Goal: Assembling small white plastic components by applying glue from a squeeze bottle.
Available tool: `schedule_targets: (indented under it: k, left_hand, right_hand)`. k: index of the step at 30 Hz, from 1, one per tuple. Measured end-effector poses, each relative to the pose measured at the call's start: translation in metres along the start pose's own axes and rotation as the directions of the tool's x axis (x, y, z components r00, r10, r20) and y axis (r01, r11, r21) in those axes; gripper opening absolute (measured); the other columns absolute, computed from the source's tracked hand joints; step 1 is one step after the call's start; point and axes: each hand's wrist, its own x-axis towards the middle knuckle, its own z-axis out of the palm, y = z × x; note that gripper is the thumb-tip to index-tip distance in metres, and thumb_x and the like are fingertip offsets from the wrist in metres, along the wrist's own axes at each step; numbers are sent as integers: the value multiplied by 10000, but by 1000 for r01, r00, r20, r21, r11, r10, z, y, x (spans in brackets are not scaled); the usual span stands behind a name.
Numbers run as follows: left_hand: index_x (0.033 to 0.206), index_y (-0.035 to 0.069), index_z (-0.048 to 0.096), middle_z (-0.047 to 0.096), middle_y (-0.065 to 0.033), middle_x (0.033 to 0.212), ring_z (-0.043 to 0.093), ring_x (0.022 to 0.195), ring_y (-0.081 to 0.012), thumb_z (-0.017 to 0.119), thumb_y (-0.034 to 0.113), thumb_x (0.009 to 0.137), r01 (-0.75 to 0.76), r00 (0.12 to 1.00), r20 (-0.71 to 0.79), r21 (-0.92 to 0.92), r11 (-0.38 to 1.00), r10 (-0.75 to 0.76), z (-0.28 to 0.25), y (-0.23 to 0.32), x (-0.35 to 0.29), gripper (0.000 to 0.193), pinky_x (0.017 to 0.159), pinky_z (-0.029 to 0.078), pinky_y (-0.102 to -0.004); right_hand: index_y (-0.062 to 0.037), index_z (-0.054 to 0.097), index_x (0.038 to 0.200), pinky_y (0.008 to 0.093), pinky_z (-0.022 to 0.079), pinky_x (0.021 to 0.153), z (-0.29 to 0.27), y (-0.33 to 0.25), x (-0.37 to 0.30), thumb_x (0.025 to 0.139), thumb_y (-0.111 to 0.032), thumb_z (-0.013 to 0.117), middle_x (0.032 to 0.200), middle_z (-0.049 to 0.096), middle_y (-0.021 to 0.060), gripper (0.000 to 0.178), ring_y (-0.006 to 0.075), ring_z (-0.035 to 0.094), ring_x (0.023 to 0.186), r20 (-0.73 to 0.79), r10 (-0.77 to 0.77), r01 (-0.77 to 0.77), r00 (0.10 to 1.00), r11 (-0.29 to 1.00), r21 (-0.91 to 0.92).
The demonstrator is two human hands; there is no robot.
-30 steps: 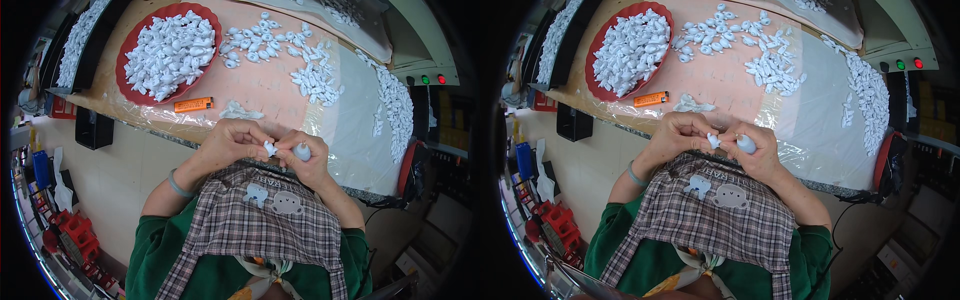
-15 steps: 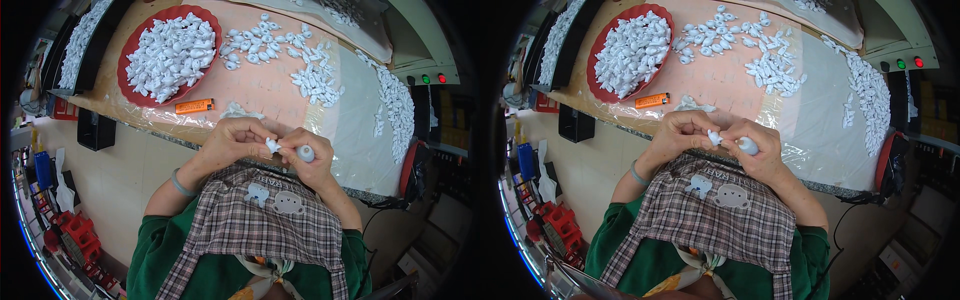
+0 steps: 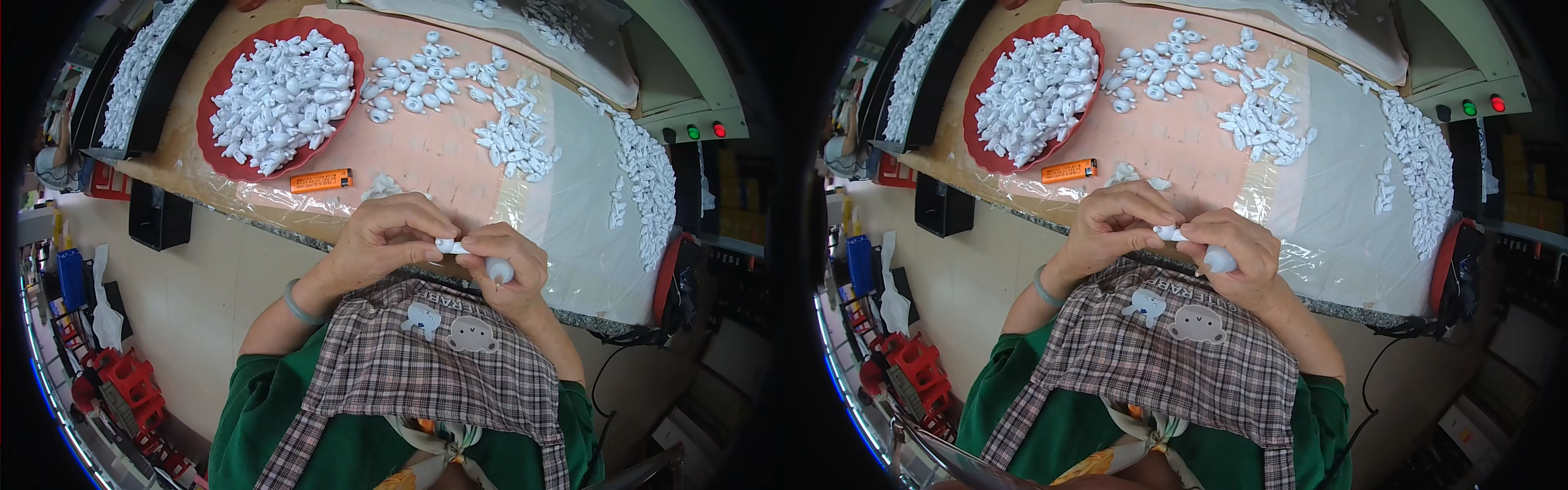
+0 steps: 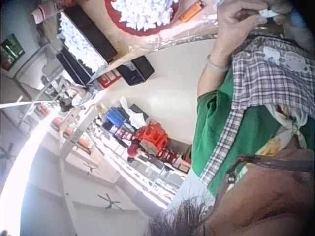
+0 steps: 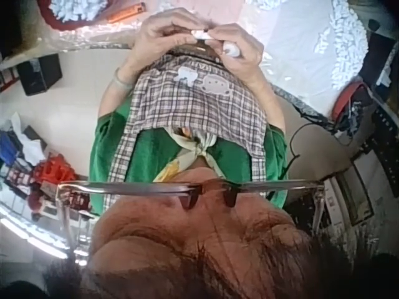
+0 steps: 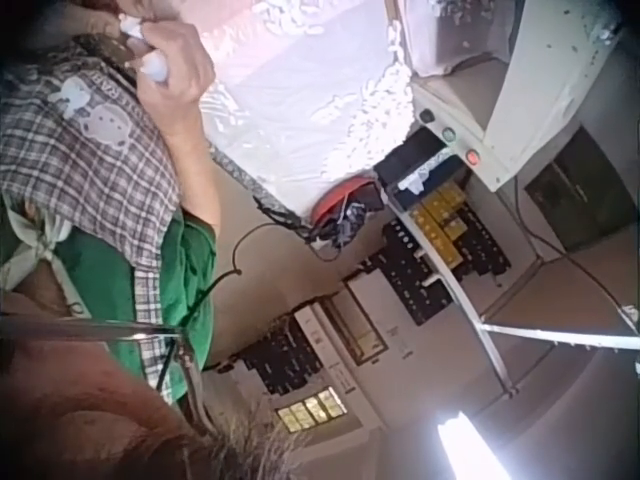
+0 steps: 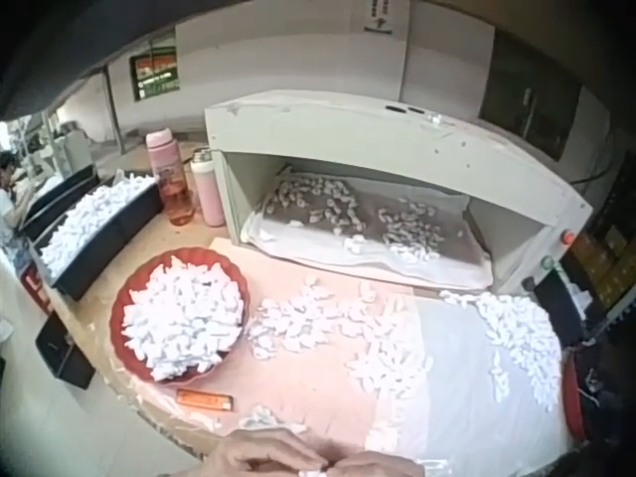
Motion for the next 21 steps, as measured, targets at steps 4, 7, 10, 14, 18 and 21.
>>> schedule_targets:
  k: [4,7,10,14,18,21]
  left_hand:
    - [946,2,707,691,-127,954,654,908,-212,738,12,726,-124,992,53,279,952,114,-1,2,-1,222,757,518,-287]
    - [948,-7,704,693,-137,961,662,889,-232,736,6,716,-179,984,69,324,929,166,1,2,-2,234,775,517,-296]
    - [942,-8,703,693,-136,971,661,895,-235,732,0,716,-223,975,84,351,910,207,1,0,-4,228,774,512,-311]
    - [940,-9,700,693,-137,973,661,896,-235,731,-2,712,-257,966,98,389,885,238,0,2,-4,230,772,504,-320]
    - [941,-8,699,692,-135,974,659,901,-233,727,-9,714,-257,966,105,410,875,235,-2,1,-1,229,773,500,-322]
    - [946,-11,699,690,-134,971,657,906,-231,722,-18,718,-240,971,90,406,882,222,0,1,-2,229,785,502,-314]
  right_hand:
    - [-12,634,865,279,527,543,0,-1,-5,684,34,766,763,665,106,229,220,669,673,3,-35,35,999,998,-47]
    - [-12,637,865,284,528,530,0,1,-9,671,34,770,761,661,117,240,227,669,669,3,-40,40,999,999,-31]
    - [-12,642,868,279,529,523,1,2,-11,661,21,779,765,658,124,251,230,667,660,8,-59,59,998,998,-29]
    - [-10,644,868,278,532,526,3,3,-11,654,14,782,769,658,121,255,230,667,660,6,-60,60,998,998,-26]
    - [-11,642,867,281,536,531,3,6,-10,657,10,783,776,660,125,253,233,668,665,-10,-60,60,998,998,-37]
    - [-14,640,870,283,537,534,4,6,-10,660,16,777,785,662,128,253,233,667,664,-9,-62,61,998,997,-44]
